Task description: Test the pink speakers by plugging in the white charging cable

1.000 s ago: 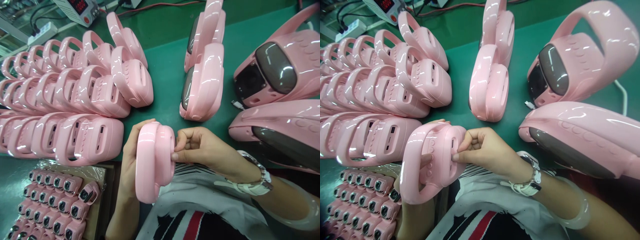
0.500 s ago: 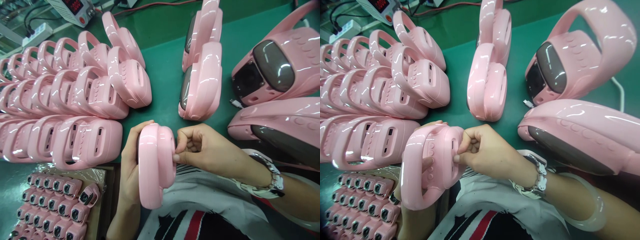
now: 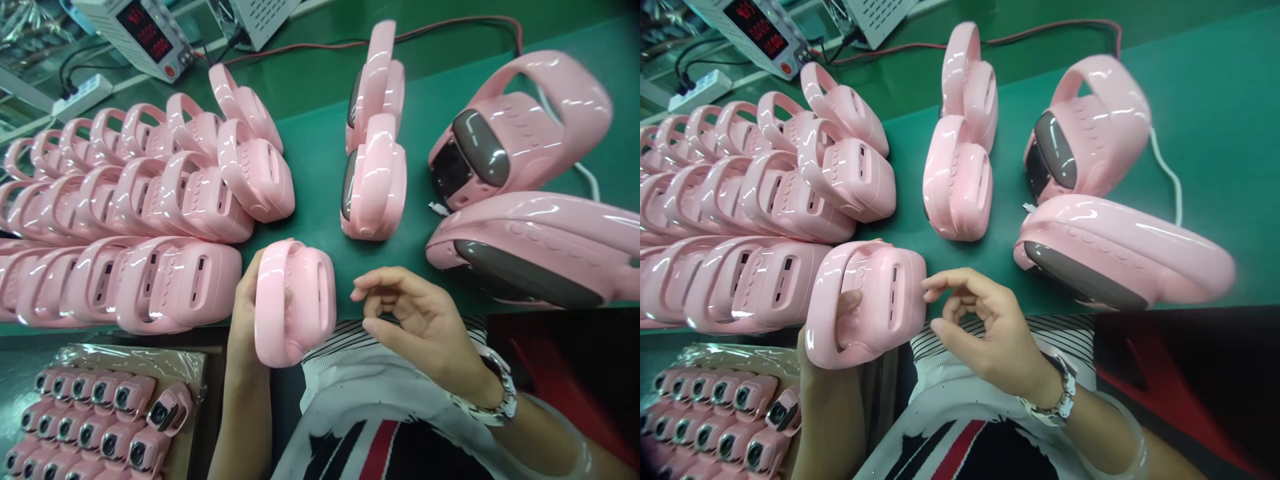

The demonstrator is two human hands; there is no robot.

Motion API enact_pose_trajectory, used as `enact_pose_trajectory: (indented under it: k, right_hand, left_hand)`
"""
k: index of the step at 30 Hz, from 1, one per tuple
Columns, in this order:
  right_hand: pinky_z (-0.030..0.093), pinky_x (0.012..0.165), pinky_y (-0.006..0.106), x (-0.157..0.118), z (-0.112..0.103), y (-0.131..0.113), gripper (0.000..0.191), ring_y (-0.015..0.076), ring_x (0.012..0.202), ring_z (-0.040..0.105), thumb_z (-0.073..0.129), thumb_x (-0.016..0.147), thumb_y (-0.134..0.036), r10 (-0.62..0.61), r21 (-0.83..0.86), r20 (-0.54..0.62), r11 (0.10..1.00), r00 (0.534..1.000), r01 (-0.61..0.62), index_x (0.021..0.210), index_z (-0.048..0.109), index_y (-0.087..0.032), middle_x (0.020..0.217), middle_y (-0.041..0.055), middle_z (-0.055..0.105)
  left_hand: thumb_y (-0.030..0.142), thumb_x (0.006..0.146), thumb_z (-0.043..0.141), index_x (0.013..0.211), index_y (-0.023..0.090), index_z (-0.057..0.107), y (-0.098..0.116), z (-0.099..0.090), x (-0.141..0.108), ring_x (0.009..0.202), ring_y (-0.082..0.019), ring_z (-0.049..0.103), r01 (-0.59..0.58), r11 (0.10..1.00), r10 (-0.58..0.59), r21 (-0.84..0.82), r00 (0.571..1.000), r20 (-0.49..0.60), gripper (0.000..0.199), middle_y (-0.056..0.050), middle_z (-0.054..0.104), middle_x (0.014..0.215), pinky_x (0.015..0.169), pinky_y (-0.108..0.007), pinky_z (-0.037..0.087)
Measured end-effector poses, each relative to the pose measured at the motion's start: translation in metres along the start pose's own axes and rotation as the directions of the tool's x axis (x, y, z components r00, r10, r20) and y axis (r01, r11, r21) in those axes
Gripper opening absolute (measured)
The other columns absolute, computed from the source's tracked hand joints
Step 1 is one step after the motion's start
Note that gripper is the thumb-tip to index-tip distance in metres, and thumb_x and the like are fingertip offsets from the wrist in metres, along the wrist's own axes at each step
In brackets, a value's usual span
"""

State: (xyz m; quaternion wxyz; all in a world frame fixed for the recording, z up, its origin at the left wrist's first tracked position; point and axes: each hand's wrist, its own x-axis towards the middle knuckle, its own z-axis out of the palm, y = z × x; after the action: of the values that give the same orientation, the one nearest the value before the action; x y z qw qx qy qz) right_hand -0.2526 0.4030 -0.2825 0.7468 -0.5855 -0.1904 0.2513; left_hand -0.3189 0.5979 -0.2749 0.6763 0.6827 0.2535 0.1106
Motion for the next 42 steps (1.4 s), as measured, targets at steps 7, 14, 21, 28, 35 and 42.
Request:
enact_pose_trajectory:
  k: [7,14,21,28,35,42]
  right_hand:
    - [0.052,0.052,0.022,-0.05,-0.036,0.002,0.04,0.0119,0.056,0.06,0.073,0.072,-0.016,-0.03,-0.194,-0.26,0.981,0.965,-0.022,0.11,0.062,-0.018,0.066,-0.0006,0.065]
    - [0.045,0.043,0.024,-0.078,-0.074,-0.03,0.023,0.0104,0.045,0.052,0.079,0.069,-0.025,-0.348,-0.459,-0.597,0.887,0.723,0.049,0.09,0.07,-0.02,0.07,0.0017,0.069]
    - [0.05,0.078,0.033,-0.035,-0.103,-0.035,0.04,0.0189,0.091,0.06,0.072,0.074,-0.035,-0.495,-0.561,-0.481,0.808,0.724,0.179,0.108,0.062,-0.016,0.109,0.0094,0.063]
    - [0.046,0.081,0.039,-0.031,-0.091,-0.011,0.033,0.0234,0.092,0.058,0.07,0.076,-0.044,-0.622,-0.699,-0.353,0.672,0.699,0.245,0.098,0.065,-0.019,0.099,0.0076,0.064]
    - [0.043,0.087,0.04,-0.034,-0.079,0.0,0.033,0.0238,0.099,0.052,0.074,0.077,-0.035,-0.755,-0.804,-0.133,0.461,0.642,0.376,0.105,0.063,-0.023,0.104,0.0072,0.056]
    - [0.041,0.094,0.041,-0.034,-0.078,0.015,0.035,0.0232,0.108,0.049,0.07,0.081,-0.029,-0.73,-0.725,-0.173,0.549,0.662,0.416,0.114,0.058,-0.024,0.112,0.0071,0.05]
  left_hand:
    - [0.043,0.064,0.074,0.104,0.022,0.067,-0.008,0.002,0.008,0.087,-0.02,0.057,-0.107,0.992,0.107,-0.059,0.994,-0.003,0.046,-0.001,0.063,0.096,0.074,-0.025,0.049]
    - [0.039,0.062,0.075,0.098,0.019,0.067,-0.002,0.007,0.013,0.086,-0.017,0.056,-0.149,0.981,0.152,-0.123,0.988,0.013,0.043,0.0,0.063,0.093,0.072,-0.021,0.046]
    - [0.038,0.061,0.074,0.099,0.015,0.066,0.004,0.007,0.01,0.085,-0.018,0.057,-0.156,0.98,0.159,-0.126,0.987,0.013,0.045,-0.002,0.065,0.093,0.071,-0.022,0.044]
    - [0.038,0.06,0.072,0.1,0.013,0.067,0.007,0.007,0.007,0.102,-0.029,0.056,-0.179,0.978,0.18,-0.103,0.984,-0.007,0.048,-0.007,0.066,0.102,0.084,-0.032,0.046]
    - [0.039,0.06,0.074,0.099,0.014,0.067,0.006,0.005,0.007,0.094,-0.025,0.058,-0.172,0.979,0.172,-0.105,0.985,-0.01,0.047,-0.006,0.066,0.099,0.079,-0.028,0.046]
    - [0.04,0.063,0.074,0.101,0.014,0.066,0.003,0.003,0.009,0.09,-0.024,0.059,-0.166,0.98,0.164,-0.105,0.986,-0.025,0.047,-0.007,0.066,0.101,0.075,-0.026,0.047]
